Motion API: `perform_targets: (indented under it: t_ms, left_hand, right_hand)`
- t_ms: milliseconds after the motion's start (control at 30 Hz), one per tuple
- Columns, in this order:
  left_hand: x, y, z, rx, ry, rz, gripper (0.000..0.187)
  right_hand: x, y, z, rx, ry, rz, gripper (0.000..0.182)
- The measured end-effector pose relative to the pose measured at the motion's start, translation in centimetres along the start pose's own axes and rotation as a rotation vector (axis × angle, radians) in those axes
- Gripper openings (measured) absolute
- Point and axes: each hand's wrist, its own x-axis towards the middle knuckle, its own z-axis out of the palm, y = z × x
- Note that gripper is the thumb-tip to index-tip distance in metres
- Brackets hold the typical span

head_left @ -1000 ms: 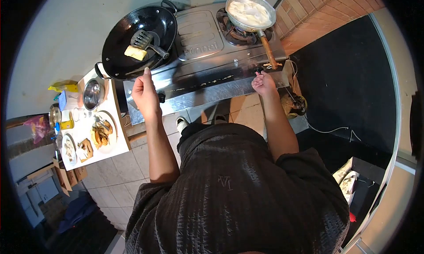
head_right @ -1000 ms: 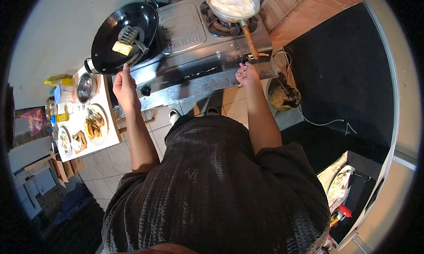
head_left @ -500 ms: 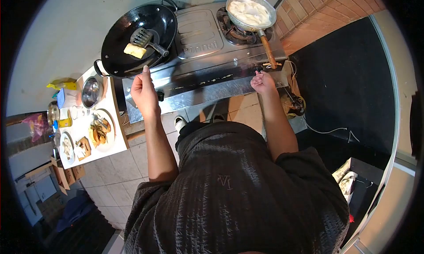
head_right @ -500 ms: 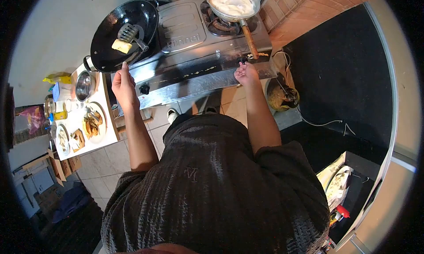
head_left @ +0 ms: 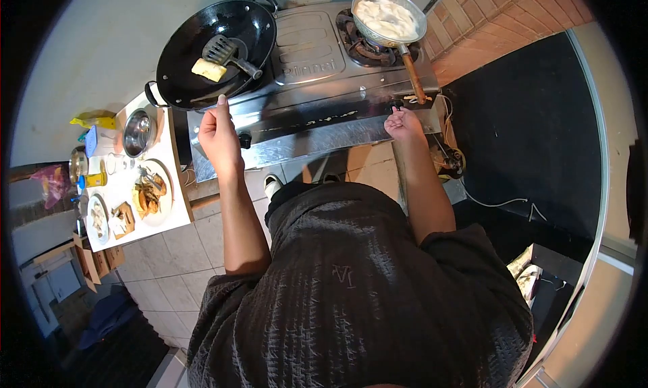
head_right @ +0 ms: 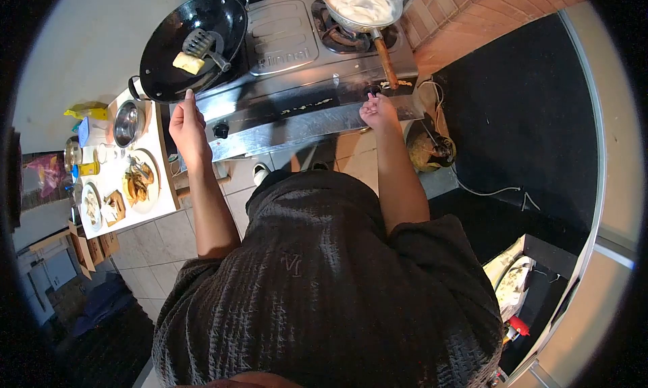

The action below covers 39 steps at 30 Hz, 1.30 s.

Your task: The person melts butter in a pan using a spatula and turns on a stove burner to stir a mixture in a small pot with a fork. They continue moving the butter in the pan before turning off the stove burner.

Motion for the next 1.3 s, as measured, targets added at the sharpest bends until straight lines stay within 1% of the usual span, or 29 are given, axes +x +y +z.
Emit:
perform_targets:
  t_ms: [67,100,133,167,200,233,267,300,367,400,467,500,533,567,600,667,700,767,800,867,900,967,1000,1067,1100,1167,1300]
  left_hand:
    - [-0.1,-0.1,-0.1,0.011,-0.001,0.003,0.038]
    - [-0.2,-0.2,-0.1,-0.003,0.002,0.006,0.038]
    - [-0.2,-0.2,-0.2,-0.017,0.005,0.011,0.038]
    - [-0.3,-0.1,-0.3,-0.017,0.006,0.010,0.038]
    - [-0.5,0.1,-0.5,-0.025,0.015,0.005,0.038]
    - [-0.7,0.1,-0.6,-0.035,0.025,0.002,0.038]
    - [-0.7,0.0,-0.8,-0.037,0.027,0.005,0.038]
    - [-0.8,-0.2,-1.1,-0.053,0.021,0.018,0.038]
    - [-0.8,-0.4,-1.5,-0.071,0.013,0.034,0.038]
    - [-0.9,-0.5,-1.7,-0.065,0.019,0.044,0.037]
    - [-1.1,-0.8,-1.9,-0.061,0.022,0.055,0.037]
    - [-1.2,-0.9,-2.1,-0.070,0.020,0.055,0.037]
    - [-1.2,-1.1,-2.3,-0.080,0.017,0.057,0.036]
    - [-1.3,-1.3,-2.5,-0.088,0.010,0.072,0.036]
    - [-1.5,-1.4,-2.7,-0.091,0.012,0.075,0.036]
    - [-1.6,-1.6,-2.9,-0.079,0.035,0.080,0.035]
    - [-1.6,-1.8,-3.0,-0.083,0.035,0.085,0.035]
    - [-1.5,-2.5,-3.2,-0.073,0.043,0.099,0.035]
    - [-1.5,-2.7,-3.3,-0.074,0.040,0.103,0.035]
    - [-1.8,-3.0,-3.4,-0.107,0.014,0.075,0.035]
    - [-1.9,-3.1,-3.4,-0.107,0.007,0.077,0.035]
    - [-1.9,-3.3,-3.5,-0.113,-0.005,0.073,0.035]
    - [-1.9,-3.4,-3.6,-0.114,-0.009,0.075,0.035]
    - [-1.6,-3.2,-3.6,-0.103,-0.022,0.082,0.035]
    - [-1.6,-3.1,-3.6,-0.106,-0.020,0.086,0.035]
    - [-1.6,-2.7,-3.5,-0.083,0.000,0.090,0.036]
    - [-1.2,-3.2,-3.8,-0.080,-0.016,0.072,0.036]
  right_hand:
    - [-1.0,0.2,0.4,-0.096,0.061,0.008,0.024]
    - [-1.1,0.2,0.0,-0.097,0.062,0.007,0.024]
    - [-1.1,0.2,-0.4,-0.322,0.083,-0.057,0.024]
    - [-1.1,0.1,-1.0,-0.547,0.103,-0.122,0.028]
    - [0.5,0.0,-2.4,-0.550,0.105,-0.120,0.028]
    - [3.4,-0.2,-4.3,-0.873,0.327,-0.440,0.033]
    - [3.6,0.2,-3.9,-1.184,0.551,-0.770,0.039]
    - [3.4,0.4,-3.9,-1.184,0.548,-0.772,0.039]
    - [1.8,0.8,-3.0,-1.313,0.568,-0.904,0.041]
    - [-0.1,1.4,-1.8,-1.311,0.569,-0.907,0.041]
    - [-3.0,2.7,0.1,-1.335,0.510,-1.047,0.036]
    - [-1.7,2.4,-0.8,-1.334,0.511,-1.048,0.036]
    - [0.5,1.9,-1.9,-1.254,0.471,-1.051,0.035]
    - [0.6,2.2,-1.6,-1.175,0.429,-1.053,0.034]
    - [0.4,2.4,-1.6,-1.175,0.426,-1.056,0.034]
    - [-0.3,3.0,-1.2,-0.951,0.313,-0.970,0.033]
    - [0.1,2.9,-1.4,-0.949,0.309,-0.976,0.033]
    - [0.6,2.9,-1.8,-0.987,0.257,-1.137,0.033]
    - [0.6,3.1,-1.6,-0.983,0.257,-1.140,0.033]
    - [0.0,3.3,-1.1,-0.775,0.186,-1.028,0.032]
    - [-0.5,3.2,-0.8,-0.769,0.189,-1.030,0.032]
    - [-1.3,2.7,-0.3,-0.515,0.240,-0.528,0.031]
    - [-1.1,2.5,-0.7,-0.511,0.240,-0.531,0.031]
    - [-0.3,1.5,-1.4,-0.481,0.008,-0.333,0.032]
    - [0.2,1.1,-1.4,-0.483,0.004,-0.335,0.032]
    - [0.7,0.8,-1.4,-0.263,-0.190,-0.204,0.029]
    - [0.3,0.8,-0.7,-0.174,-0.201,-0.171,0.023]
